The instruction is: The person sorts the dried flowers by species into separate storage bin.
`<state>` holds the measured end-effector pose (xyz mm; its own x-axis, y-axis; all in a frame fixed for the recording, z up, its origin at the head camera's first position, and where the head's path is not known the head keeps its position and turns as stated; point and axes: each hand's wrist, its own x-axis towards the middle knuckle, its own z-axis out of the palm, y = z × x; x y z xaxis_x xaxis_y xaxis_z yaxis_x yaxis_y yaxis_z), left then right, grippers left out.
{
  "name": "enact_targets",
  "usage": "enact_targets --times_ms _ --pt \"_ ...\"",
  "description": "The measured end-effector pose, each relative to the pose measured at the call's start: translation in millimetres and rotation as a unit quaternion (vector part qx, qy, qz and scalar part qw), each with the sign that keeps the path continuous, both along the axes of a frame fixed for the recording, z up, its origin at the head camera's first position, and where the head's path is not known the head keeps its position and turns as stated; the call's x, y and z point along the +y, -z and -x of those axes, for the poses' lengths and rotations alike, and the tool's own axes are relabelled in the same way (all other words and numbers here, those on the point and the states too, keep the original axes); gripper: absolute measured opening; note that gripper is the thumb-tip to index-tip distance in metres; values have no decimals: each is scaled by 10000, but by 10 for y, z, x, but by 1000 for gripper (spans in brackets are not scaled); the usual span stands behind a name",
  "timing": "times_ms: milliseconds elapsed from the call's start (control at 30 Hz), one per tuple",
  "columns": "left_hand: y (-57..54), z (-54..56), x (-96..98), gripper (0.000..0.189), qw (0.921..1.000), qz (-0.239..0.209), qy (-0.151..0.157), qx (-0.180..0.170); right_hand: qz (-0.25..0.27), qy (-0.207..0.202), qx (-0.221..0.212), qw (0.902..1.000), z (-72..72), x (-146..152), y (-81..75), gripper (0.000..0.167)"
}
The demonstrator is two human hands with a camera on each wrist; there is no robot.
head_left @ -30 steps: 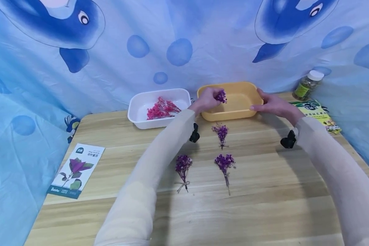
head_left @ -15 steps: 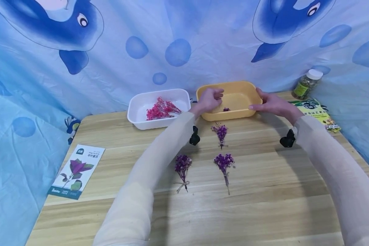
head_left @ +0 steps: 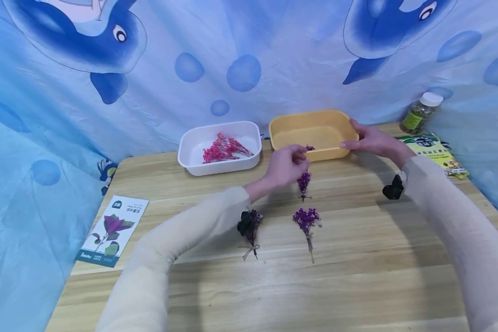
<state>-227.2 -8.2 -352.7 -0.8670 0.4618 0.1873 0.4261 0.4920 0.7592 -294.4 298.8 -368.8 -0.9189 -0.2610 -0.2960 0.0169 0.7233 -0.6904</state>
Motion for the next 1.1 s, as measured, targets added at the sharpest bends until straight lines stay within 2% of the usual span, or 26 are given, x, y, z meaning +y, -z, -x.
enact_targets --times_ms 133,200,300,400,533,633,800,967,1100 --pt "123 -240 -18 58 9955 863 -356 -166 8 -12 23 10000 -16 -11 -5 107" --pt "180 -315 16 65 9908 1229 -531 -217 17 5 27 10000 -30 -4 -6 107" --pt "261 -370 64 71 9873 1385 -678 -374 39 15 11 10000 -30 -4 6 107" --pt "335 -381 94 70 9883 1281 -732 -395 -14 32 -4 10000 -30 -16 9 107" --pt "407 -364 126 70 9881 1267 -836 -234 -63 40 1 10000 -26 -26 -4 108" --pt "458 -342 163 72 9837 1535 -932 -66 21 -1 11 10000 -24 -16 -11 107" --pt "537 -313 243 73 9753 2009 -906 148 115 -13 16 9999 -27 0 2 107" --pt "586 -292 288 74 9722 2157 -904 63 117 -41 56 9999 -21 -8 11 108" --pt "598 -279 274 71 9745 2085 -830 -16 118 -26 53 9999 -23 -9 -6 108"
